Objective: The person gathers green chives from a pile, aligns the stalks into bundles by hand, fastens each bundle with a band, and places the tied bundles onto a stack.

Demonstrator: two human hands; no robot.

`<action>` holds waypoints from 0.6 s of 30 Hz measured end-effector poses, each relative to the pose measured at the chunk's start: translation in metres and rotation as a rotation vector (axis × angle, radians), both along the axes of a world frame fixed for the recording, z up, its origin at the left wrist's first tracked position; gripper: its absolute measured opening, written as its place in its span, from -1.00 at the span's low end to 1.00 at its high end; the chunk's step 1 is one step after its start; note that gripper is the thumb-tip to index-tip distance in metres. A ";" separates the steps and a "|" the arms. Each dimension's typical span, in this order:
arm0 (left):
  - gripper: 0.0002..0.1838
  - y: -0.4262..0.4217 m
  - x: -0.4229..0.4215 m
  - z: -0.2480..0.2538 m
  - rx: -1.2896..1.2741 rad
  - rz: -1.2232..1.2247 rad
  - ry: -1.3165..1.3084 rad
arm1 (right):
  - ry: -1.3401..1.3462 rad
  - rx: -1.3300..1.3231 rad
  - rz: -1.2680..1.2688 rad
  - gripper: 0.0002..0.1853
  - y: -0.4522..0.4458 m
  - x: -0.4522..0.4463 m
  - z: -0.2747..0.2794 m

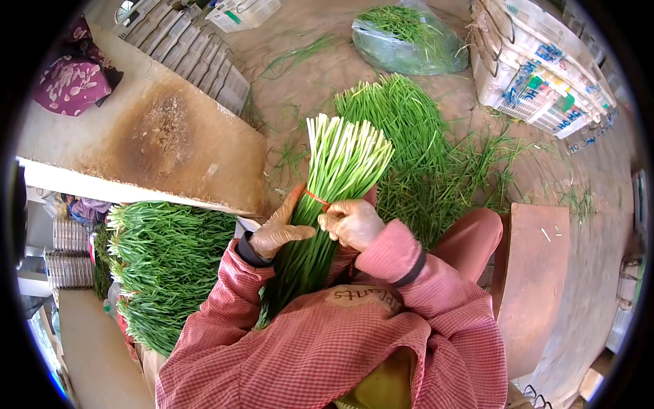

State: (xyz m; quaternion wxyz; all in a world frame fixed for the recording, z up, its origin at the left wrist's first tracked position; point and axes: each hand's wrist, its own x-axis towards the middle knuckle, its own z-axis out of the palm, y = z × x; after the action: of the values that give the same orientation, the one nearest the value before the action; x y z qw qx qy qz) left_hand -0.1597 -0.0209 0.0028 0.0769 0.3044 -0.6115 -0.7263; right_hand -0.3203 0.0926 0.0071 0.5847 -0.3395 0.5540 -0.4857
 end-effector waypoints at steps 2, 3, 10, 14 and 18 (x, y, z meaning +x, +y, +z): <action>0.09 0.002 -0.005 0.004 -0.082 -0.081 0.055 | -0.137 -0.098 0.241 -0.86 0.024 -0.009 0.026; 0.09 0.001 -0.006 -0.001 -0.080 -0.079 0.057 | -0.206 -0.187 0.433 -0.85 0.036 -0.015 0.033; 0.07 -0.002 -0.003 -0.019 -0.143 -0.014 -0.067 | -0.899 -0.891 -0.457 -0.72 0.146 -0.184 0.011; -0.09 -0.011 0.002 -0.018 0.016 0.059 -0.028 | 0.919 0.654 -0.943 -0.56 0.184 -0.240 -0.014; -0.11 -0.014 -0.003 -0.005 -0.129 0.027 -0.071 | 0.506 -0.030 -0.310 -0.76 0.089 -0.080 0.003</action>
State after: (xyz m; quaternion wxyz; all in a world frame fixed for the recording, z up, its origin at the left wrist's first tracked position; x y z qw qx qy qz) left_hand -0.1626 -0.0347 -0.0021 0.0845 0.3327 -0.6550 -0.6731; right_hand -0.4007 0.1819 0.0098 0.3420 -0.3696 0.7202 -0.4772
